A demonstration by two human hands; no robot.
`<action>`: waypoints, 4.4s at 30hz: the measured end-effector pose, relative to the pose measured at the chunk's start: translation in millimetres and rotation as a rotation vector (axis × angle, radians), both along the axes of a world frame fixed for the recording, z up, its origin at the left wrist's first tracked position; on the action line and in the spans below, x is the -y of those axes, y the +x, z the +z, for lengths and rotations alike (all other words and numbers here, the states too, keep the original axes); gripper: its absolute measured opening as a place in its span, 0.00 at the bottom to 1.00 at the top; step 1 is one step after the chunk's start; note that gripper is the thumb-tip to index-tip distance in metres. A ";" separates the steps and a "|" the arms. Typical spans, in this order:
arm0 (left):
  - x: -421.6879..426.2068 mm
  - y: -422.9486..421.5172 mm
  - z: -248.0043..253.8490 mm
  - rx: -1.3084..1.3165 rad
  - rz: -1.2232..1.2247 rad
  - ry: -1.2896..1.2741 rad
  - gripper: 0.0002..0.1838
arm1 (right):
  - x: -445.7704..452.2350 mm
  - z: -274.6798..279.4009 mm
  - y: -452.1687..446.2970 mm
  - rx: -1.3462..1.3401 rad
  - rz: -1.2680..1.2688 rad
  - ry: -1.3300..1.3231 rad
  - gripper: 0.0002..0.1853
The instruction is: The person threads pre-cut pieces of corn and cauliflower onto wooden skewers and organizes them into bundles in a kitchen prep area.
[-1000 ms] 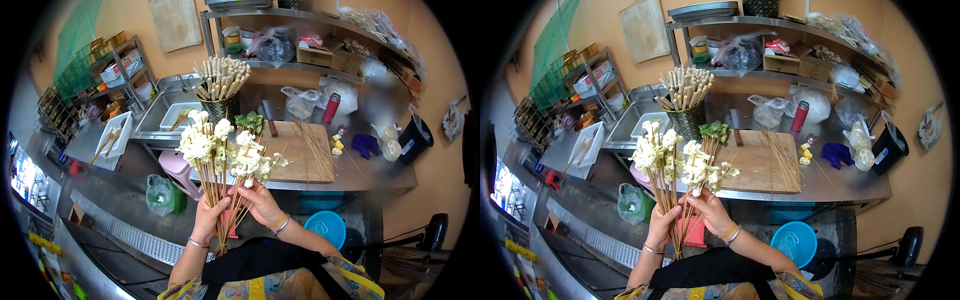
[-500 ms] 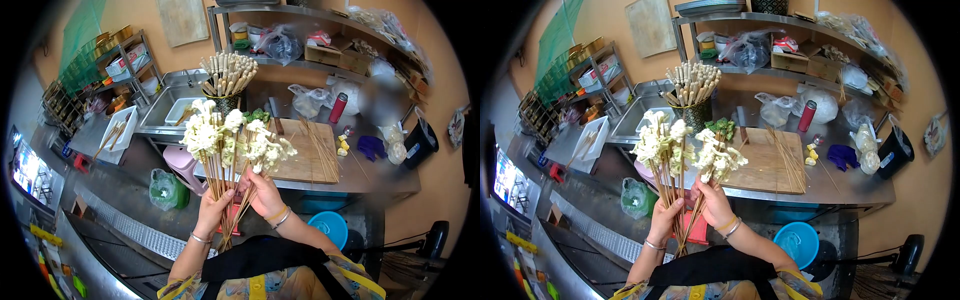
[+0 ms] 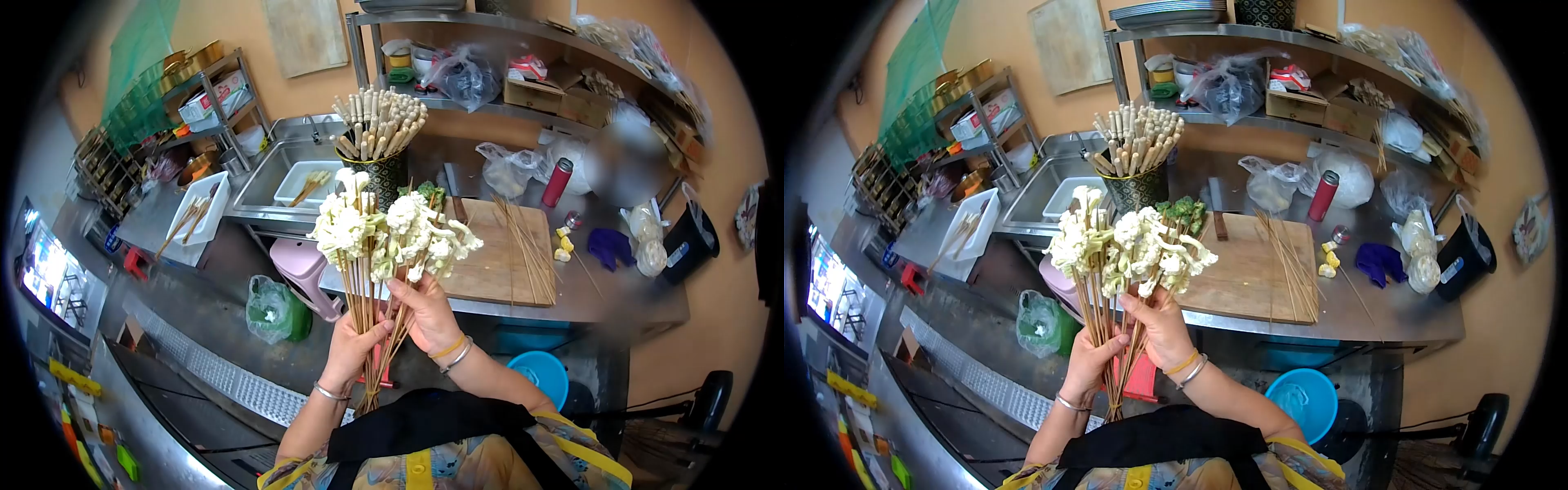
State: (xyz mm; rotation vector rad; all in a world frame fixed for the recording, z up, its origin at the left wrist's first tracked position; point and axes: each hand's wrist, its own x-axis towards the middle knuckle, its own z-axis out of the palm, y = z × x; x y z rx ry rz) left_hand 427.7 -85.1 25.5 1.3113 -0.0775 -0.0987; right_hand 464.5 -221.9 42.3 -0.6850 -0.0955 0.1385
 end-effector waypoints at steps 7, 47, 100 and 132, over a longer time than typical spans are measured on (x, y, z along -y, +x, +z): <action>16.3 -1.1 18.1 -0.048 0.095 -0.176 0.09 | 8.7 7.6 -1.0 -0.040 0.096 0.048 0.06; -10.5 -1.5 0.7 -0.001 0.019 -0.281 0.13 | 6.7 -24.5 10.9 -0.010 0.413 0.149 0.05; -1.5 5.7 -21.7 0.336 0.121 -0.082 0.23 | -14.2 -0.3 8.6 0.312 -0.096 -0.524 0.07; 7.4 -13.2 -6.9 0.173 0.093 -0.329 0.38 | 0.4 13.3 -9.6 0.267 -0.094 -0.541 0.07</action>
